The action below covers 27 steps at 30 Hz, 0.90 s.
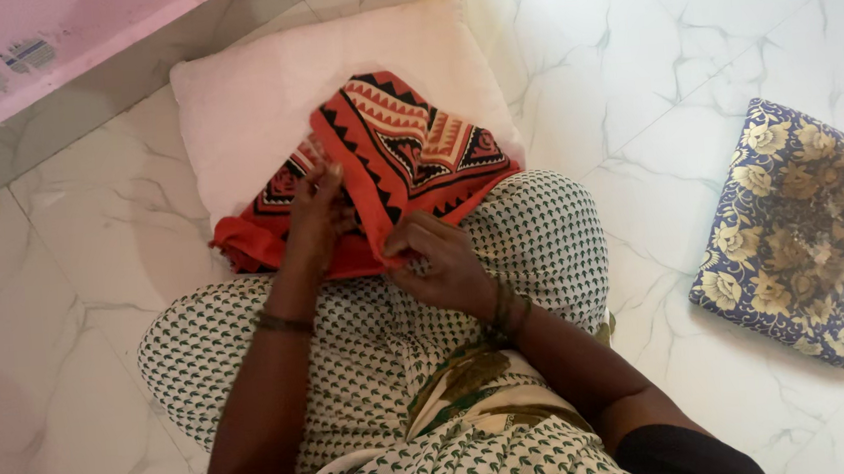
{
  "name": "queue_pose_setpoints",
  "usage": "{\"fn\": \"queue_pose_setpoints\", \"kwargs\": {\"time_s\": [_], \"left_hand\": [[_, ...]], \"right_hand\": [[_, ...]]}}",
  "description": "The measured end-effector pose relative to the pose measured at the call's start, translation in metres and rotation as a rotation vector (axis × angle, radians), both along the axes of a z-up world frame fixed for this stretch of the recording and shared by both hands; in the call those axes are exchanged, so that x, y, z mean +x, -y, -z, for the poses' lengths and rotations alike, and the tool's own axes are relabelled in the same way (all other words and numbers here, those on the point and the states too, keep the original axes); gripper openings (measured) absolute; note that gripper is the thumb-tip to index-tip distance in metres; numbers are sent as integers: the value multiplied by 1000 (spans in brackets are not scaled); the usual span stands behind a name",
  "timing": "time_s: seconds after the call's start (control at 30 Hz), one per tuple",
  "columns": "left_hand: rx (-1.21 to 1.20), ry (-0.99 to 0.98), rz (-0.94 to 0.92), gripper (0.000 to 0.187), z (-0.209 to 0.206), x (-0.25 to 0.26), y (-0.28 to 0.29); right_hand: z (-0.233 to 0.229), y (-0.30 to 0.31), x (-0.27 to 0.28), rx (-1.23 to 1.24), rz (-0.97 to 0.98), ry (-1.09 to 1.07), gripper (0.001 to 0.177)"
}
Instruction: The person sits on the floor and stuffs pillows into pillowcases. They insert a white pillow into a pink patterned case, then remove a red patterned cover from another pillow and place a red patterned cloth over it.
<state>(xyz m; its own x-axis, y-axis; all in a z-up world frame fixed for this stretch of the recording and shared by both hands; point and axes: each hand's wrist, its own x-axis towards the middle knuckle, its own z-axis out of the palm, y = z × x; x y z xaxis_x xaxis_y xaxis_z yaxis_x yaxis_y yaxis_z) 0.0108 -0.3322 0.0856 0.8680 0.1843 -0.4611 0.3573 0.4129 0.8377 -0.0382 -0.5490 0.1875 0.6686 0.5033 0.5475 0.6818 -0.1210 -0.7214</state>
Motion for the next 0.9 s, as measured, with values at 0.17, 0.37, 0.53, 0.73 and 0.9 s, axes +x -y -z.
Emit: {"fn": "queue_pose_setpoints", "kwargs": {"time_s": [0.17,0.37,0.53,0.73,0.9], "left_hand": [[-226,-17,-74,66,23,46,-18],[-97,-18,56,55,27,55,-11],[-148,188,-202,27,-42,48,-28],[205,906,-332,45,-183,-22,-53],[1614,1016,-455,25,-236,-58,-69]], "right_hand": [[-43,26,-14,66,-119,-1,20],[-75,56,-12,249,-155,-19,18],[-107,91,-15,349,4,73,17],[-139,133,-10,503,337,340,17],[-141,143,19,582,503,165,27]]}}
